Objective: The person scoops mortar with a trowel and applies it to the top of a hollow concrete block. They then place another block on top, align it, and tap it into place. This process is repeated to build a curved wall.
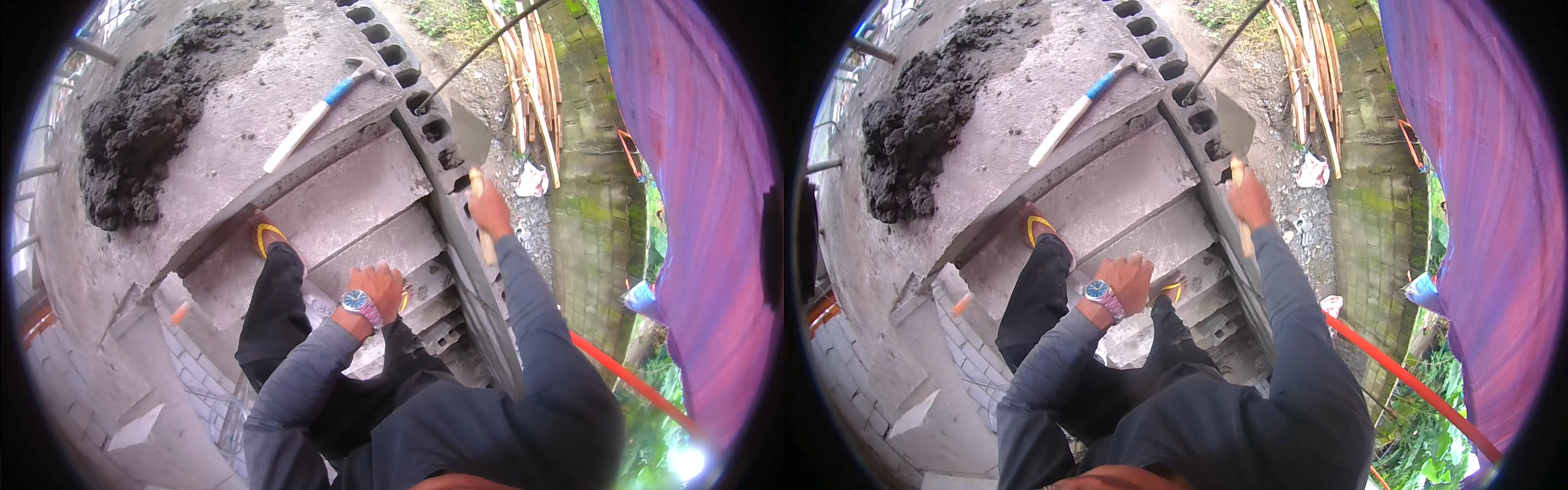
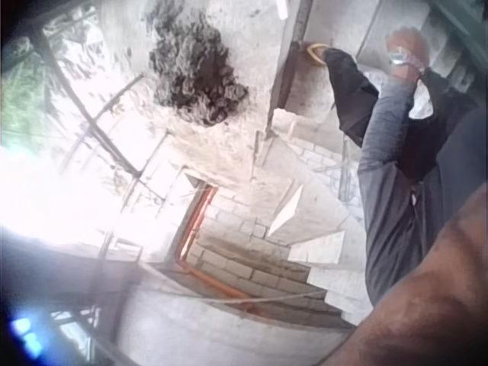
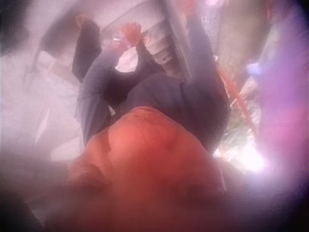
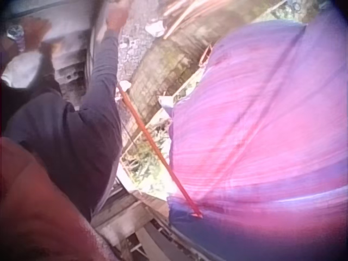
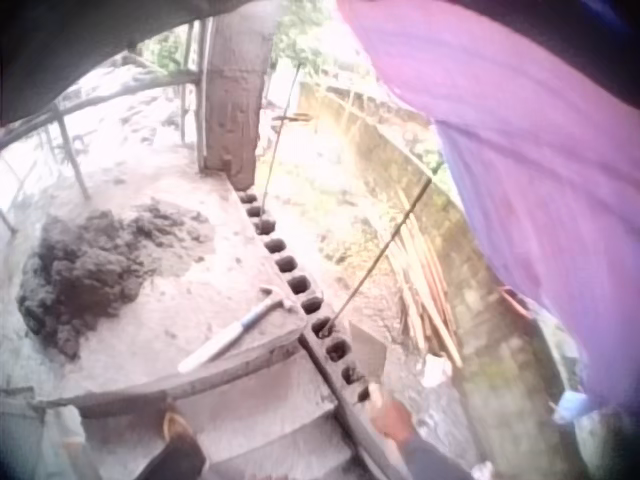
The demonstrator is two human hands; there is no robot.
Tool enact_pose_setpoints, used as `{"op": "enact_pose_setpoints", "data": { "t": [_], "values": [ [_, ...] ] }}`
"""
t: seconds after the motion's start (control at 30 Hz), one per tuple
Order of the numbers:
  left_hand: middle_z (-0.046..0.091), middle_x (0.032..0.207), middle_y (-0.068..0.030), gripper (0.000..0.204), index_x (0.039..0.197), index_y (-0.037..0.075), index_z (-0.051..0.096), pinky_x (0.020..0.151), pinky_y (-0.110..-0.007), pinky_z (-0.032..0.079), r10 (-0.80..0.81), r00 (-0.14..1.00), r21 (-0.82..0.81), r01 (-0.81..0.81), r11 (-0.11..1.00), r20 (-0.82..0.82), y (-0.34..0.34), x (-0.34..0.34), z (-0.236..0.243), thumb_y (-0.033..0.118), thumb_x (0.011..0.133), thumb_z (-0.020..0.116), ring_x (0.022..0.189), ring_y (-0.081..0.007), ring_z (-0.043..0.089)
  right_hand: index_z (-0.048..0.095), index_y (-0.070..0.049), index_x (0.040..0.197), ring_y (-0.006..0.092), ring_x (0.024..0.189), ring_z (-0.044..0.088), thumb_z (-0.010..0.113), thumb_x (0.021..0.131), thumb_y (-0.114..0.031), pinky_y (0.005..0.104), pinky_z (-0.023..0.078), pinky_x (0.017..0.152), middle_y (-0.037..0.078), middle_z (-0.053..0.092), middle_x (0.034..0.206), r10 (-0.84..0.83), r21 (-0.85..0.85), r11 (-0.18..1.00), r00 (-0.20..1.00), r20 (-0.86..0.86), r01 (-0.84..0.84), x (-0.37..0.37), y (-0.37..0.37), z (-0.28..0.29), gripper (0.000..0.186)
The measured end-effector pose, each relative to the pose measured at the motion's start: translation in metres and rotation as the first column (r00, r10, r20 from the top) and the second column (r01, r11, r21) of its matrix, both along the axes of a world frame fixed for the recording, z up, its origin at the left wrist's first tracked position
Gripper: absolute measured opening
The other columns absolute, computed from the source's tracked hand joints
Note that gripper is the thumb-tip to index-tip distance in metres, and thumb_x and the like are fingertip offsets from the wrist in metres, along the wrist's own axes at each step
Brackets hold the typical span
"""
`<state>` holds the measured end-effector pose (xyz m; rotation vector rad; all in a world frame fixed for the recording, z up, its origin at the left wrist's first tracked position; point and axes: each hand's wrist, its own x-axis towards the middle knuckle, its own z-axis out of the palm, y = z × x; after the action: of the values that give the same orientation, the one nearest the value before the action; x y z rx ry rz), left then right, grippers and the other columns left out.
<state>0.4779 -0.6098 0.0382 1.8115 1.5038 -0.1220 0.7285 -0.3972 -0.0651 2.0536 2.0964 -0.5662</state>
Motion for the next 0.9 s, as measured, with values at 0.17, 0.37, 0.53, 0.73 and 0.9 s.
{"op": "enact_pose_setpoints", "data": {
  "t": [0.17, 0.37, 0.53, 0.73, 0.9],
  "values": [
    [0.066, 0.108, -0.0166, 0.027, 0.108, 0.004, 0.065, 0.077, -0.051, 0.053, 0.043, 0.999, 0.074, -0.045, 0.996, 0.029, -0.001, -0.007, 0.001, 0.019, 0.084, 0.067, 0.094, -0.0348, 0.07, 0.06, -0.001, 0.114, 0.0394, 0.081, 0.072, 0.068, 0.094, -0.028, 0.0484, 0.056, 0.074, 0.027, 0.07, 0.095, -0.2, -0.128, 0.978, 0.899, -0.39, 0.162, 0.033, -0.032, -0.071, 0.035],
    [0.067, 0.104, -0.0181, 0.023, 0.102, 0.004, 0.066, 0.076, -0.051, 0.054, 0.054, 0.998, 0.001, -0.054, 0.999, 0.042, -0.018, -0.024, -0.002, 0.018, 0.084, 0.067, 0.093, -0.0361, 0.071, 0.058, 0.003, 0.11, 0.027, 0.057, 0.067, 0.074, 0.092, -0.029, 0.0431, 0.053, 0.057, 0.019, 0.068, 0.083, -0.281, -0.279, 0.949, 0.79, -0.544, 0.145, -0.041, -0.069, -0.046, 0.04],
    [0.071, 0.089, -0.0146, 0.024, 0.103, 0.007, 0.068, 0.071, -0.05, 0.055, 0.076, 0.98, -0.011, -0.075, 0.997, 0.185, 0.025, -0.055, 0.022, 0.021, 0.084, 0.068, 0.081, -0.0373, 0.07, 0.053, 0.002, 0.14, 0.0255, 0.091, 0.07, 0.076, 0.091, -0.032, 0.0382, 0.056, 0.083, 0.019, 0.07, 0.112, -0.161, -0.31, 0.945, 0.685, -0.711, -0.099, -0.084, -0.132, -0.01, 0.063],
    [0.073, 0.112, -0.0081, 0.042, 0.135, 0.008, 0.06, 0.069, -0.031, 0.053, 0.613, 0.514, 0.315, -0.856, 0.409, 0.6, 0.071, -0.099, 0.056, 0.008, 0.095, 0.068, 0.077, -0.0151, 0.066, 0.064, -0.006, 0.128, 0.0303, 0.116, 0.066, 0.064, 0.096, -0.029, 0.0418, 0.052, 0.1, 0.017, 0.068, 0.127, -0.21, -0.307, 0.85, 0.258, -0.943, -0.428, -0.299, -0.091, -0.026, 0.039],
    [0.064, 0.132, -0.0101, 0.047, 0.143, 0.004, 0.052, 0.075, -0.027, 0.052, 0.653, 0.435, 0.396, -0.892, 0.219, 0.62, 0.101, -0.115, 0.053, 0.007, 0.098, 0.065, 0.088, -0.0103, 0.062, 0.066, -0.006, 0.123, 0.033, 0.115, 0.066, 0.063, 0.096, -0.029, 0.0431, 0.051, 0.099, 0.018, 0.07, 0.12, 0.197, -0.001, 0.879, 0.365, -0.91, -0.477, -0.402, -0.055, -0.015, 0.036]
  ]
}}
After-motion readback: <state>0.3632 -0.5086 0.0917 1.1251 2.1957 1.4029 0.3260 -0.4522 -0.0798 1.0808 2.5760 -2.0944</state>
